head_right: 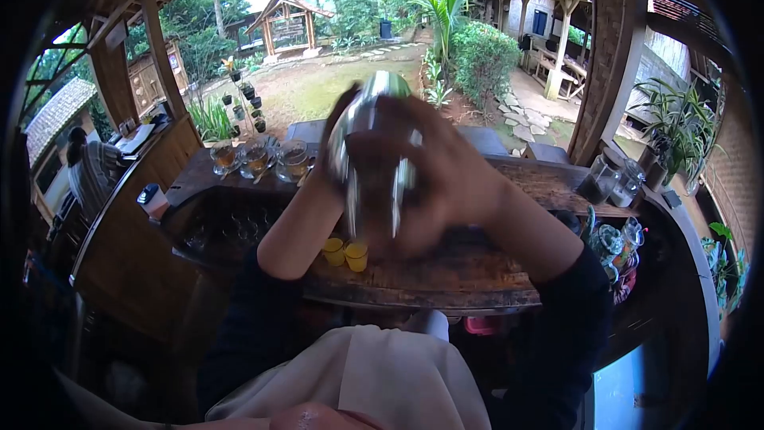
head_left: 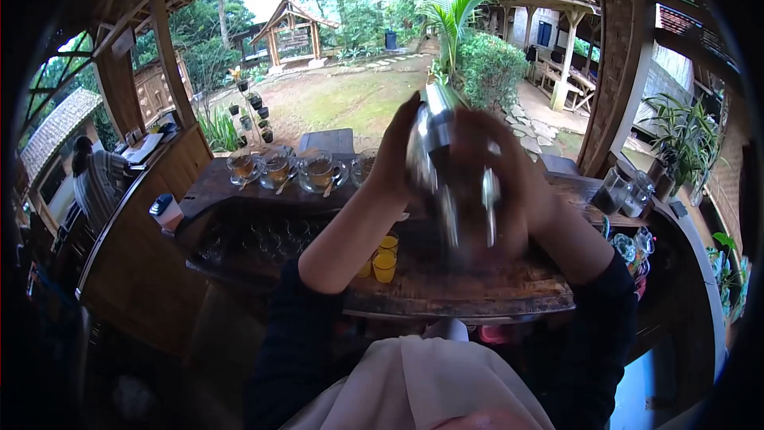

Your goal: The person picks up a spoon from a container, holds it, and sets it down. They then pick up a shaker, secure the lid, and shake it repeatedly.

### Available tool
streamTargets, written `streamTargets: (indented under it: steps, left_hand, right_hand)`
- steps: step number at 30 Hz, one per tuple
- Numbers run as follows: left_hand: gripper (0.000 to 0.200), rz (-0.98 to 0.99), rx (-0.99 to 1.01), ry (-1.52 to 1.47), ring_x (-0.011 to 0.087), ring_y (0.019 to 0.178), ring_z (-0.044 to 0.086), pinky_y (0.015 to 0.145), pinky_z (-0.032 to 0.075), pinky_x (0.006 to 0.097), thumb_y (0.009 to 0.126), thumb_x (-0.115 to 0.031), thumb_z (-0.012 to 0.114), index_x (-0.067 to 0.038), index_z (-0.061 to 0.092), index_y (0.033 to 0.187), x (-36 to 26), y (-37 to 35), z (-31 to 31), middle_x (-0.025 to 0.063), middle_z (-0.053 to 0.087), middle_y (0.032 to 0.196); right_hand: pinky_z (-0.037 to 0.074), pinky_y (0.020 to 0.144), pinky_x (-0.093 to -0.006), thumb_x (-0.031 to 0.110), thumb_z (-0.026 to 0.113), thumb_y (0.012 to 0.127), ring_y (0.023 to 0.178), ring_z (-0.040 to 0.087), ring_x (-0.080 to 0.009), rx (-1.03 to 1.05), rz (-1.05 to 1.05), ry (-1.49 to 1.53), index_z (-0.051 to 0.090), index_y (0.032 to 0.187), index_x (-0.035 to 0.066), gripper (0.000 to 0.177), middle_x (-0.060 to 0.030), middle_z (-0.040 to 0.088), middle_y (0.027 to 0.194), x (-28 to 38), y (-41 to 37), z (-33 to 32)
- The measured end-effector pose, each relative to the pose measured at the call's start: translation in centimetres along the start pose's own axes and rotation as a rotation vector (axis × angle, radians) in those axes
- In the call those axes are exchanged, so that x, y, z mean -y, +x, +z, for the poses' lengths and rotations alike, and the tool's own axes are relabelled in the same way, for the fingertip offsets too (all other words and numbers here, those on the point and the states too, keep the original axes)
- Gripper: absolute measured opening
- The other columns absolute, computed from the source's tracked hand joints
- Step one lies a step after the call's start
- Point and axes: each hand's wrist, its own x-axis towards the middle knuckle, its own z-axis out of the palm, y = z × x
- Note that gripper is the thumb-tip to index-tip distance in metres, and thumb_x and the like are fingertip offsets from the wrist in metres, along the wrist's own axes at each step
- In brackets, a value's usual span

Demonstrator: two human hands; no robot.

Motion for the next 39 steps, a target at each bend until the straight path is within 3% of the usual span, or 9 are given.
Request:
streamTargets:
  steps: [8, 10, 17, 21, 24, 28, 33, 37, 39]
  left_hand:
    - [0.046, 0.268, -0.204, 0.217, 0.0272, 0.102, 0.058, 0.085, 0.051, 0.0404, 0.091, -0.04, 0.043, -0.009, 0.041, 0.125, 1.6, -2.7, 4.3, 0.0174, 0.053, 0.117]
    - [0.049, 0.46, 0.279, 0.604, 0.0289, 0.105, 0.056, 0.087, 0.05, 0.0418, 0.091, -0.037, 0.046, -0.013, 0.033, 0.131, 1.6, -3.5, 3.7, 0.0199, 0.048, 0.123]
    - [0.033, 0.164, -0.356, 0.116, 0.0253, 0.087, 0.064, 0.078, 0.054, 0.0397, 0.092, -0.029, 0.046, -0.002, 0.055, 0.108, -2.8, 0.9, -4.8, 0.0154, 0.062, 0.102]
    - [0.039, 0.119, -0.201, 0.13, 0.0245, 0.092, 0.062, 0.081, 0.053, 0.0392, 0.088, -0.035, 0.052, -0.007, 0.051, 0.115, -2.2, -3.2, 1.5, 0.0155, 0.059, 0.106]
    - [0.052, 0.689, 0.112, 0.591, 0.0232, 0.1, 0.059, 0.083, 0.052, 0.0398, 0.086, -0.036, 0.055, -0.016, 0.036, 0.129, 0.8, -4.8, 4.8, 0.0166, 0.052, 0.117]
    - [0.041, 0.078, -0.036, 0.011, 0.0266, 0.103, 0.058, 0.085, 0.051, 0.0463, 0.09, -0.037, 0.046, -0.009, 0.046, 0.121, -3.1, -3.7, -1.6, 0.0162, 0.057, 0.112]
    - [0.038, 0.303, -0.327, -0.05, 0.0262, 0.096, 0.061, 0.083, 0.052, 0.0416, 0.094, -0.032, 0.036, -0.005, 0.051, 0.115, -1.8, -2.8, -2.0, 0.0127, 0.059, 0.11]
    - [0.052, 0.457, -0.016, 0.29, 0.0283, 0.1, 0.059, 0.082, 0.053, 0.0425, 0.087, -0.045, 0.05, -0.011, 0.041, 0.126, 0.8, -6.7, 3.8, 0.017, 0.057, 0.111]
    - [0.053, 0.576, 0.106, 0.516, 0.0281, 0.101, 0.059, 0.084, 0.052, 0.044, 0.087, -0.044, 0.053, -0.015, 0.038, 0.128, 0.8, -6.7, 4.0, 0.0166, 0.058, 0.111]
  right_hand:
    - [0.045, 0.086, -0.0492, 0.024, 0.08, 0.063, 0.112, 0.047, -0.0346, -0.007, 0.022, 0.022, 0.05, 0.118, 0.017, 0.064, -0.0167, 0.039, 0.125, 2.3, 1.8, 1.3]
    - [0.043, 0.087, -0.0512, 0.027, 0.08, 0.059, 0.113, 0.047, -0.0345, -0.373, -0.88, -0.328, 0.05, 0.119, 0.019, 0.068, -0.0174, 0.04, 0.124, 2.3, 2.5, 2.7]
    - [0.041, 0.094, -0.0422, 0.027, 0.081, 0.059, 0.112, 0.049, -0.0334, -0.424, 0.326, 0.275, 0.054, 0.111, 0.013, 0.06, -0.0162, 0.045, 0.124, -4.5, 2.1, 7.6]
    - [0.039, 0.095, -0.0497, 0.043, 0.075, 0.063, 0.114, 0.046, -0.0373, 0.015, -0.089, 0.08, 0.054, 0.109, 0.016, 0.057, -0.0181, 0.038, 0.128, -0.2, 2.7, 3.5]
    - [0.036, 0.096, -0.0509, 0.057, 0.075, 0.052, 0.115, 0.043, -0.041, -0.266, -0.831, -0.233, 0.054, 0.114, 0.017, 0.077, -0.0216, 0.038, 0.126, 0.9, 3.1, 5.1]
    - [0.039, 0.095, -0.0435, 0.029, 0.081, 0.061, 0.116, 0.045, -0.0366, -0.041, 0.096, 0.308, 0.052, 0.118, 0.009, 0.066, -0.0168, 0.042, 0.126, -1.3, 2.7, 4.8]
    - [0.04, 0.095, -0.0445, 0.02, 0.081, 0.062, 0.116, 0.045, -0.0365, -0.181, 0.277, 0.302, 0.051, 0.116, 0.01, 0.063, -0.0164, 0.044, 0.125, -1.7, 3.7, 6.8]
    - [0.028, 0.1, -0.0607, 0.06, 0.064, 0.063, 0.117, 0.046, -0.0361, -0.318, -0.827, -0.232, 0.053, 0.114, 0.023, 0.064, -0.0057, 0.045, 0.127, 3.1, 3.7, 6.7]
    - [0.029, 0.099, -0.0604, 0.058, 0.067, 0.063, 0.116, 0.047, -0.0361, -0.349, -0.822, -0.103, 0.055, 0.113, 0.023, 0.062, -0.0083, 0.044, 0.127, 2.0, 3.6, 6.5]
